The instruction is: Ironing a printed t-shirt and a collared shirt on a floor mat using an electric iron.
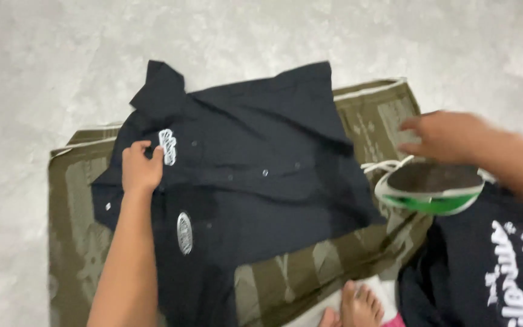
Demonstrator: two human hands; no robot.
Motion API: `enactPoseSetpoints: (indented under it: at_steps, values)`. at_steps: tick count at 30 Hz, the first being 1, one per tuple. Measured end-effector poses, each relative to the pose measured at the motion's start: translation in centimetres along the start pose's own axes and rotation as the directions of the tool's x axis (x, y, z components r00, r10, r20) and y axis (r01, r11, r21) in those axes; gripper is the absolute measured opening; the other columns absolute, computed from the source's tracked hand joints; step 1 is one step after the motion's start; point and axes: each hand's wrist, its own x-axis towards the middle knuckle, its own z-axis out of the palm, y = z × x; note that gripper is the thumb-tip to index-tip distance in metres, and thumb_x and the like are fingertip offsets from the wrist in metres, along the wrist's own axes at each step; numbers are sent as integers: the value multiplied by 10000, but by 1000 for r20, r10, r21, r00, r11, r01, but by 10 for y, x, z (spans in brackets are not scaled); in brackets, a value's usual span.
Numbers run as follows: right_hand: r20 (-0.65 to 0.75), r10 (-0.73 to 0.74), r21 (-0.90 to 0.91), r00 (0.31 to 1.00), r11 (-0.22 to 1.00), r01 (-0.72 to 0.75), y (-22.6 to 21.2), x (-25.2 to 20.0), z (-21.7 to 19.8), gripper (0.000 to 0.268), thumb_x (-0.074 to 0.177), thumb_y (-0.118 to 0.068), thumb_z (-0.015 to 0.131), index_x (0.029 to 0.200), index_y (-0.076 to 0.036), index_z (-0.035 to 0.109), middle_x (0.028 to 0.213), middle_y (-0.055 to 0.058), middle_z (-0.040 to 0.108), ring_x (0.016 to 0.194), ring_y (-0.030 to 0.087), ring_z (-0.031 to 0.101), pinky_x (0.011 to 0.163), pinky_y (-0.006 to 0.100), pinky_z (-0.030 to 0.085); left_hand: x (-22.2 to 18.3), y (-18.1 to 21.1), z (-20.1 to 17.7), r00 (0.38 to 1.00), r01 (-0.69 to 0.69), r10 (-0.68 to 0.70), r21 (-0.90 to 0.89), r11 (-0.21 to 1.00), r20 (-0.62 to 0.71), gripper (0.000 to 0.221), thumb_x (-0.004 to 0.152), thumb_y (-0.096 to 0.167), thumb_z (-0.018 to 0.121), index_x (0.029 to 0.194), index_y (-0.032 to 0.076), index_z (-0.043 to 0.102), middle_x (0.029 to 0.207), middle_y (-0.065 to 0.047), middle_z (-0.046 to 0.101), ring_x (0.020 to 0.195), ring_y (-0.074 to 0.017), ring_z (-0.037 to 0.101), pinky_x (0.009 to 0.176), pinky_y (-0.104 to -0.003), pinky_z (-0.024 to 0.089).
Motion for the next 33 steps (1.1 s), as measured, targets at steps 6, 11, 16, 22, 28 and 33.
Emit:
enactPoseSetpoints:
  at_steps: [6, 11, 16, 22, 28, 33]
  values:
    - [-95, -121, 743, 988, 652, 151, -38, 129, 8, 561, 839, -431, 523, 1253, -53, 541, 1183, 217, 596, 1113, 394, 549, 938, 501, 425, 19, 29, -8, 999, 34, -34, 17, 999, 33, 379, 941, 287, 523, 1206, 19, 558, 1172, -265, 501, 1165, -419, 453, 986, -462, 341]
    - [-99, 56, 938, 994, 337, 74, -72, 243, 77, 674, 803, -466, 613, 1318, -57, 466, 1272, 214, 514, 1198, 362, 461, 988, 481, 367, 62, 15, 13, 995, 75, -79, 60, 995, 65, 581, 950, 359, 473, 1326, -81, 432, 1313, -344, 408, 1265, -423, 355, 1067, -473, 242]
    - [-59, 210, 994, 976, 102, 38, -89, 276, 67, 847, 780, -373, 688, 1429, -53, 247, 1398, 187, 359, 1253, 322, 393, 1015, 451, 356, 94, -3, 44, 944, 320, -318, -12, 947, 93, 790, 877, 488, 538, 1417, -15, 257, 1395, -241, 357, 1305, -350, 315, 1085, -462, 221]
    - [12, 211, 983, 977, -181, 27, -100, 272, 41, 820, 832, -345, 668, 1412, -6, 199, 1270, 210, 467, 1180, 328, 466, 946, 464, 416, 115, -28, 53, 922, 386, -386, 82, 919, -14, 544, 843, 542, 619, 1194, 132, 551, 1084, -95, 566, 1074, -327, 516, 858, -504, 412]
    - [-80, 299, 995, 951, -33, 94, -100, 289, 46, 344, 797, -371, 693, 1024, -113, 671, 902, 112, 648, 884, 263, 625, 697, 388, 482, 118, -35, 34, 960, 278, -251, 292, 915, -128, 301, 914, 429, 551, 915, 149, 661, 864, -115, 629, 906, -377, 597, 719, -502, 488]
    - [-357, 332, 885, 873, -177, 430, -67, 278, -8, 158, 827, -87, 603, 965, -17, 634, 840, 15, 633, 692, 86, 559, 664, 193, 477, 131, -20, 11, 903, 54, 27, 175, 983, -429, 285, 934, 248, 592, 756, 26, 595, 709, -136, 610, 622, -312, 567, 613, -387, 457]
